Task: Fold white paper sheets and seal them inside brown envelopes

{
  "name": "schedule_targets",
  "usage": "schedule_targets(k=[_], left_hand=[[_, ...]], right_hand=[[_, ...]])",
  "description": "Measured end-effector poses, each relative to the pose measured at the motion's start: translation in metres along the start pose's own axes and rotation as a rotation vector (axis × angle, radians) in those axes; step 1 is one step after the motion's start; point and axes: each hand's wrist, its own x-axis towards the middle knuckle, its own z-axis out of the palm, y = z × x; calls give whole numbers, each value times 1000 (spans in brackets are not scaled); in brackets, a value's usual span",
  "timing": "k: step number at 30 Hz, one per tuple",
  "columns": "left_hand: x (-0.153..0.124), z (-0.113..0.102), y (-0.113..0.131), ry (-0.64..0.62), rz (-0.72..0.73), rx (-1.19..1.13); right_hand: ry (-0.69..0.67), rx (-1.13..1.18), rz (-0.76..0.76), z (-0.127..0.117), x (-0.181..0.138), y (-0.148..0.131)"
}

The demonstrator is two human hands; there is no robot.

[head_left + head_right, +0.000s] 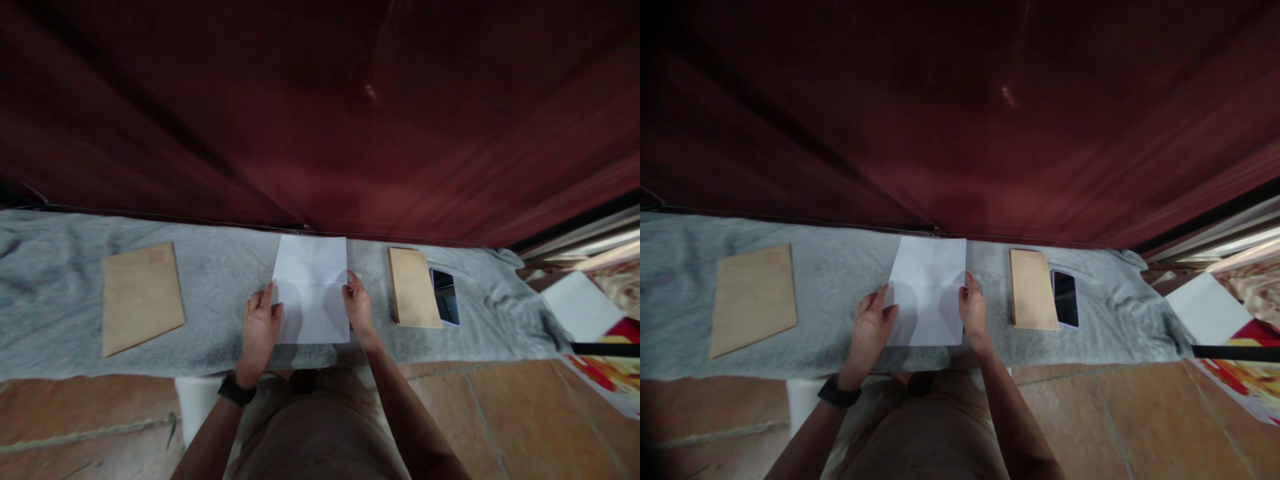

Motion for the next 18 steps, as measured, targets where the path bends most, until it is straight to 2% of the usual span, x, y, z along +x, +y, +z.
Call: schedule_targets(k=[7, 14, 16, 18], left_hand=[[-9, 8, -7, -63, -38, -114], [-12, 0, -10, -83, -35, -171], [-9, -1, -12, -82, -16, -176], [-8, -1, -14, -82, 6, -177]], right_hand=[[-61, -219, -67, -8, 1, 0], [-76, -527, -111, -13, -12, -14], [-59, -605, -141, -14, -18, -18], [-27, -590, -207, -12, -22, -21]])
